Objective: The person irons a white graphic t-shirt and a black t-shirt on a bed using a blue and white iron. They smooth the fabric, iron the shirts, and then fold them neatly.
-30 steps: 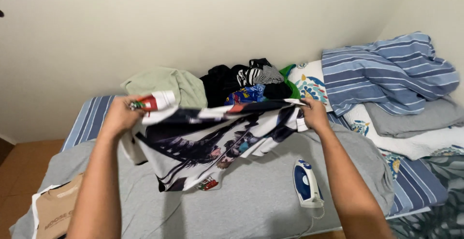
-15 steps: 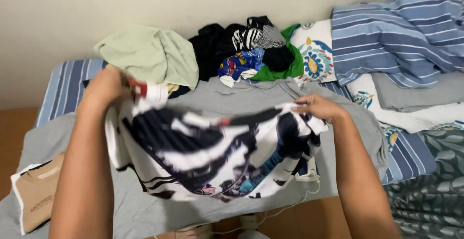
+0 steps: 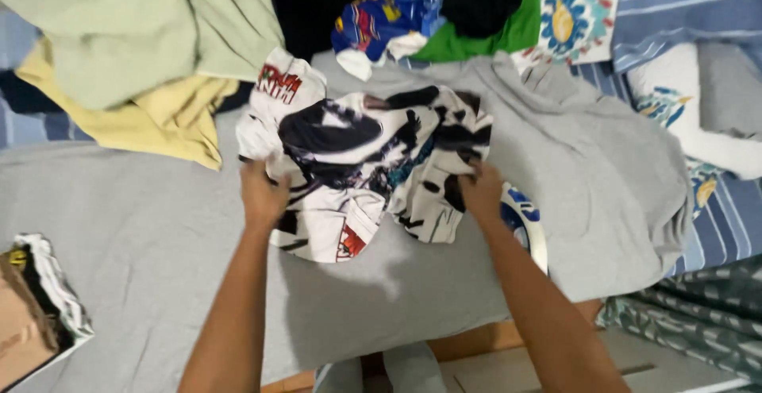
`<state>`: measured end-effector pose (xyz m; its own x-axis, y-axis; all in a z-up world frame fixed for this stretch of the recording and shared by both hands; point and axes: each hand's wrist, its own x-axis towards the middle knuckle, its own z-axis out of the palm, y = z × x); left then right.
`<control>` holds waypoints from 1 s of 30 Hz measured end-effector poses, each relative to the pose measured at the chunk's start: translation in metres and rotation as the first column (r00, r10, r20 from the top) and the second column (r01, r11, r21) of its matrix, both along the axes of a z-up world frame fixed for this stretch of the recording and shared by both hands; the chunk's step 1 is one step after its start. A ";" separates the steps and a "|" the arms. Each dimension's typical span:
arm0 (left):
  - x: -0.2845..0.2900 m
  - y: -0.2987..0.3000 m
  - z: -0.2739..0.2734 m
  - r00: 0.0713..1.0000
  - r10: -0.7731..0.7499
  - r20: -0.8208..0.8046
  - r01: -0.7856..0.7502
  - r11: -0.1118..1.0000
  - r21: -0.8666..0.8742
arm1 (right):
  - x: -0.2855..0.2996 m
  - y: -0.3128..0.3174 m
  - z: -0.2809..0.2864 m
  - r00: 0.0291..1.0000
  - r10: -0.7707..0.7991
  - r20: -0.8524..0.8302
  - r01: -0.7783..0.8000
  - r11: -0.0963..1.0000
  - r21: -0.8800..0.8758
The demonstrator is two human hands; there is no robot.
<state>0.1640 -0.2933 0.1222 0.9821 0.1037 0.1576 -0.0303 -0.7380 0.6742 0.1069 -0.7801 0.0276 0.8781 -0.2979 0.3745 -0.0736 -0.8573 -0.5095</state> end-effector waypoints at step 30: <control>-0.140 -0.051 -0.144 0.920 0.205 -0.335 -0.290 0.930 -0.225 | -0.058 0.037 -0.047 0.882 -0.258 -0.395 0.468 0.377 0.799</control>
<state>0.0239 -0.3439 -0.0217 0.9148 0.3460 -0.2082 0.3649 -0.4875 0.7932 0.0492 -0.7435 -0.0193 0.6131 -0.6719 -0.4156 -0.4373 0.1494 -0.8868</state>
